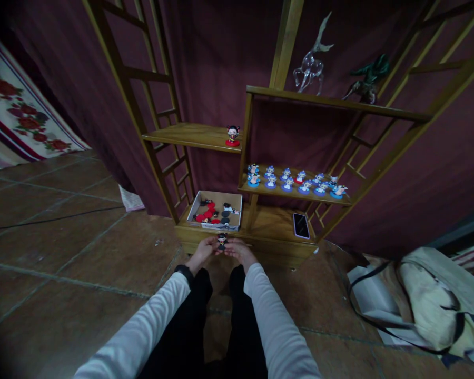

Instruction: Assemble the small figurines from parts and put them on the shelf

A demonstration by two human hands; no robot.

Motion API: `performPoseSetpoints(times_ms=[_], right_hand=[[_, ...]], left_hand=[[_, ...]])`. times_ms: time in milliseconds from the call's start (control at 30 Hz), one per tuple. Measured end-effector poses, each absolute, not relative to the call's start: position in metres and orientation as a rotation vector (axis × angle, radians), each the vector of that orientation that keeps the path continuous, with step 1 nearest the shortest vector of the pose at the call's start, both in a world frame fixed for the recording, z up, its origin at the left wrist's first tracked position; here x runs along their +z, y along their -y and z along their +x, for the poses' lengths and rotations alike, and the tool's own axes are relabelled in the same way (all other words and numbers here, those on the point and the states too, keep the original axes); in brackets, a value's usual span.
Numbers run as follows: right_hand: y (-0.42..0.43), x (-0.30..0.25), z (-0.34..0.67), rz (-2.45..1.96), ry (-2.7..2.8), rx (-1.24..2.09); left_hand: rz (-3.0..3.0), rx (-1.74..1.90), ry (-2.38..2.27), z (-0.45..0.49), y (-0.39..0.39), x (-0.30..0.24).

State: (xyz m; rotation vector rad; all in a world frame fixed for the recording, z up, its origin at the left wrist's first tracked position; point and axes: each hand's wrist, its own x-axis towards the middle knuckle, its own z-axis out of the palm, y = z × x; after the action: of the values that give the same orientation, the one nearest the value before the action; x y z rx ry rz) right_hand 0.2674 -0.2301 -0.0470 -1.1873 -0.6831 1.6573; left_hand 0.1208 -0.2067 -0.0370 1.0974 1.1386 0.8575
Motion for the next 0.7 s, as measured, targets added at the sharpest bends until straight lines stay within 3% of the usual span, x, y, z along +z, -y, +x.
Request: performPoseSetpoints(times_ms=[700], right_hand=[[0.2293,-0.0383,0.2586,-1.332,0.714,1.595]], left_hand=[[1.032,0.809,-1.148,0.1181,0.2047,-0.0374]])
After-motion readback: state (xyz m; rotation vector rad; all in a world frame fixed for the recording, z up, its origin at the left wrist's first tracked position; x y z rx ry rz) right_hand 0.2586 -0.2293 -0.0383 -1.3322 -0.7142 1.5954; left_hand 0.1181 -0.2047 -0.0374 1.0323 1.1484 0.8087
